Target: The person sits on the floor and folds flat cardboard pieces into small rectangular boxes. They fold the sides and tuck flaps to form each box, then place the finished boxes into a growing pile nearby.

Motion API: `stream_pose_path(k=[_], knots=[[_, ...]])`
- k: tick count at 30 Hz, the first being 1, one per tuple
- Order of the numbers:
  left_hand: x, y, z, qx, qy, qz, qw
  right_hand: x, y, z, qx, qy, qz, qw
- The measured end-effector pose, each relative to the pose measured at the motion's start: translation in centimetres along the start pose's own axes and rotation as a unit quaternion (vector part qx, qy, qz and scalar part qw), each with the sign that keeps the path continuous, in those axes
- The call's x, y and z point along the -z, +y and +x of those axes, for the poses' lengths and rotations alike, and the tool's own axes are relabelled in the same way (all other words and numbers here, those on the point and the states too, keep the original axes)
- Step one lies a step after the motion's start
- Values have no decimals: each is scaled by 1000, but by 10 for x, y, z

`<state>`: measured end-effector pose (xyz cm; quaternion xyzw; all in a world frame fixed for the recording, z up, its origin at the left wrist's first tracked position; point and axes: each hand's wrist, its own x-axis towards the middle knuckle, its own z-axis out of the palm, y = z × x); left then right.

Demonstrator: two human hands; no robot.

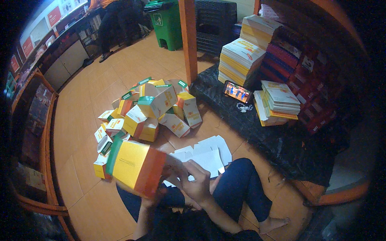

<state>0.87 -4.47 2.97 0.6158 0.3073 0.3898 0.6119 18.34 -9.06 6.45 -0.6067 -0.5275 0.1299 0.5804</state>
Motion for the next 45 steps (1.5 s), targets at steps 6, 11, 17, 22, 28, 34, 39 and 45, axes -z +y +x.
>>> stream_pose_path(k=[6, 11, 17, 22, 28, 34, 39, 45], knots=[[-21, 13, 12, -310, 61, 356, 880, 7, -10, 2, -66, -30, 83, 994], [-26, 16, 13, -255, 168, 296, 905, 9, -24, 4, -54, -21, 133, 989], [-20, 1, 1, -28, 148, 250, 956, 12, -21, 8, 22, -66, 112, 991], [5, -22, -13, -18, 90, 374, 923, 17, -16, 10, 94, -133, 94, 982], [-10, -38, -10, -45, 206, 80, 974, 19, -16, 8, 71, -197, 114, 971], [-22, -12, -5, 110, 179, -151, 966, 9, -5, 5, 91, -161, 48, 982], [-29, 1, -1, 114, 135, -125, 976, 2, 4, 1, 2, -103, 59, 993], [-27, 5, 2, 126, 138, -80, 979, 5, 14, 7, 63, -156, 63, 984]])
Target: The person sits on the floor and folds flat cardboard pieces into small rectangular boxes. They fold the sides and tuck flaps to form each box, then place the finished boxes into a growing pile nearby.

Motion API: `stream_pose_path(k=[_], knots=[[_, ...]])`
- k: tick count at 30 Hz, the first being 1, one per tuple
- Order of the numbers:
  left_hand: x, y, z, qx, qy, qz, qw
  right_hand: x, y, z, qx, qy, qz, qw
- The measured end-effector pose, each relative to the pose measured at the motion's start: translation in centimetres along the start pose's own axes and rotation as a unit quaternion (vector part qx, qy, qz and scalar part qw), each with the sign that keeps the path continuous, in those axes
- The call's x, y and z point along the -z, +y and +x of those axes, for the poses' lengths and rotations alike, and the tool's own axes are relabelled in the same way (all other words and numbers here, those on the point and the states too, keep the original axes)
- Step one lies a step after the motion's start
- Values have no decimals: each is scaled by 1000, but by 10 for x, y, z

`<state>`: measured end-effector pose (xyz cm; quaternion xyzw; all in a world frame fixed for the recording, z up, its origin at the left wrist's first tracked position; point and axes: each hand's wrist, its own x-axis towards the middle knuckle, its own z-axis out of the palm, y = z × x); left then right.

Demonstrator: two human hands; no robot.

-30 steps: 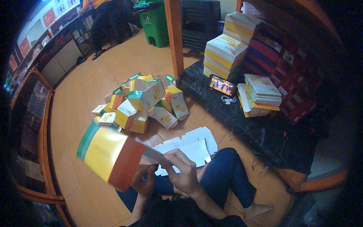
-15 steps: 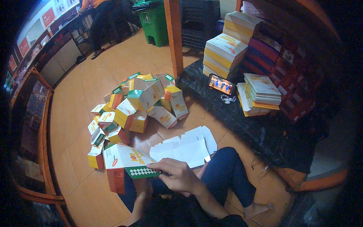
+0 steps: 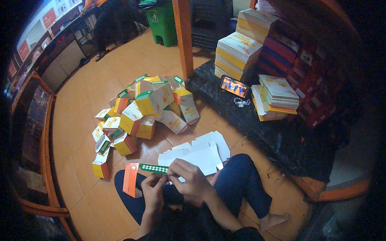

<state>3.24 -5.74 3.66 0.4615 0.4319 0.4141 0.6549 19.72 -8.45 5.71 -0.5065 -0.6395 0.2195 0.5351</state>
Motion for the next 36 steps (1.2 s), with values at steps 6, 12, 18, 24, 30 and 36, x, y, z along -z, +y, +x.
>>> stream_pose_path(k=[6, 12, 18, 24, 30, 36], knots=[[-4, -10, 2, -3, 41, -57, 998, 3, 5, 2, 40, -30, 1, 999], [-3, 0, 7, -9, 36, -154, 987, -7, 9, -2, 114, 25, -125, 985], [-10, 11, 3, -30, 28, -223, 974, -23, 29, -7, 119, 27, -14, 992], [27, 6, 13, 55, -36, -415, 907, -20, 38, -19, -24, 145, -69, 987], [23, 4, 16, 50, -82, -521, 848, -16, 15, -9, 5, 210, -85, 974], [-4, 22, 10, 18, -52, -199, 978, -40, -6, -5, 76, 175, -117, 975]])
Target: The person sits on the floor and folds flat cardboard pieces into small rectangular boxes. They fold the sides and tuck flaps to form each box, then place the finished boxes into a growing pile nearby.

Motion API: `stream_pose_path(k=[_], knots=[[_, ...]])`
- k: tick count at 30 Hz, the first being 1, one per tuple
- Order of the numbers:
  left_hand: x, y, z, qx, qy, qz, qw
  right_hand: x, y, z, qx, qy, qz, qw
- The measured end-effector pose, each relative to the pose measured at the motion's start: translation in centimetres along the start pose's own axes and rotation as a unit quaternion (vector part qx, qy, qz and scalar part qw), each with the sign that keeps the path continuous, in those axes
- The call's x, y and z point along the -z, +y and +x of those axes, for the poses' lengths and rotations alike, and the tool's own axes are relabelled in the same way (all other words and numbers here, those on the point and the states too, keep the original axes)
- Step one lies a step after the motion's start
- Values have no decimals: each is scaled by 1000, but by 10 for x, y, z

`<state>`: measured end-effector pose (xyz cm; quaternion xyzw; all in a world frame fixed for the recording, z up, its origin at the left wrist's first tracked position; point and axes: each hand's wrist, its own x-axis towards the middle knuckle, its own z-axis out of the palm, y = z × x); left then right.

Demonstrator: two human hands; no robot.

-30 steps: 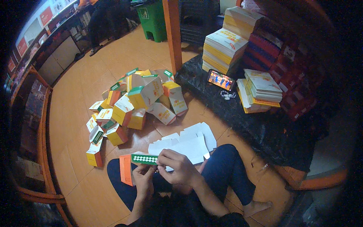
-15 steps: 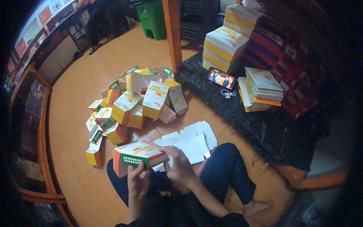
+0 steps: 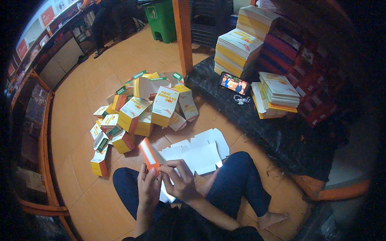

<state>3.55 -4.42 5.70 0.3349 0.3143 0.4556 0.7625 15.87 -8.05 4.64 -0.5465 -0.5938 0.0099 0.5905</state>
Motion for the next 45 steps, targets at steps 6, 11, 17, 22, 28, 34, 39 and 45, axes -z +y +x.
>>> stream_pose_path(k=[6, 11, 17, 22, 28, 34, 39, 45], knots=[[2, 15, 3, -87, 72, 150, 982, -5, 2, 1, 34, -27, -30, 999], [9, 15, -1, -161, 101, 211, 959, 14, 7, 11, 2, -23, -19, 1000], [18, 7, 3, -439, 177, 434, 766, 23, -3, 18, -92, -64, 166, 980], [16, -2, -2, -430, 156, 367, 810, 16, -9, 21, -119, -65, 228, 964], [13, -3, -6, -423, 162, 370, 811, 18, -12, 19, -176, -124, 305, 928], [2, -14, -9, -403, 151, 349, 833, 11, -15, 15, -137, -73, 268, 951], [2, -17, -11, -368, 141, 320, 862, 8, -11, 11, -131, -73, 251, 956], [-3, -23, -11, -367, 172, 321, 856, -7, -18, 1, -148, -39, 234, 960]])
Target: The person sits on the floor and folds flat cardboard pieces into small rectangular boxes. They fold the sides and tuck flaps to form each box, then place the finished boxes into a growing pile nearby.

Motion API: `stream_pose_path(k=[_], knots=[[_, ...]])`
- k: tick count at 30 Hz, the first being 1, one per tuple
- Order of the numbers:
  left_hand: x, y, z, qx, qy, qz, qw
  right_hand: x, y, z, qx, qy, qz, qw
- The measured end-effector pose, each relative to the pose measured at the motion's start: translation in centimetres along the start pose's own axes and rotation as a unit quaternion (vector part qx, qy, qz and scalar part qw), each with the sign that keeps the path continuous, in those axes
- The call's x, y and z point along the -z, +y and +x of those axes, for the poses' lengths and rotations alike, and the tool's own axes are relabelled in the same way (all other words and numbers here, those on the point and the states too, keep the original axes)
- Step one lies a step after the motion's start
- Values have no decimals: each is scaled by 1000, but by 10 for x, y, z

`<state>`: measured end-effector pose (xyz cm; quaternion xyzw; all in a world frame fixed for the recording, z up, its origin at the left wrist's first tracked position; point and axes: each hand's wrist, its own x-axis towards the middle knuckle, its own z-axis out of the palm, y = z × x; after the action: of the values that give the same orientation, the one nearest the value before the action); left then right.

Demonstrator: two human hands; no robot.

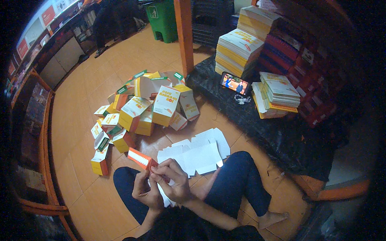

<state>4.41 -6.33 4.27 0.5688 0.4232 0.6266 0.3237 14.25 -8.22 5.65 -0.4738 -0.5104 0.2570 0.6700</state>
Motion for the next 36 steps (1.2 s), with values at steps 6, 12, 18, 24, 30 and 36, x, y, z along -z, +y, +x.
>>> stream_pose_path(k=[6, 12, 18, 24, 30, 36], knots=[[12, 6, 16, 48, -7, 38, 998, -5, 13, -1, 138, -65, -250, 956], [31, -8, 52, 127, 151, -264, 944, 5, 17, -2, 23, -47, -352, 935], [20, -8, 22, 301, -24, -139, 943, 10, -3, 6, 91, 18, -311, 946], [32, 6, 30, 225, -82, -21, 971, 24, -21, 20, 103, 10, -213, 972], [32, -3, 24, -194, -74, 190, 960, 40, -38, 22, -6, -16, -68, 998], [31, -14, 0, -106, -150, 117, 976, 31, -38, 20, 10, -45, -23, 999]])
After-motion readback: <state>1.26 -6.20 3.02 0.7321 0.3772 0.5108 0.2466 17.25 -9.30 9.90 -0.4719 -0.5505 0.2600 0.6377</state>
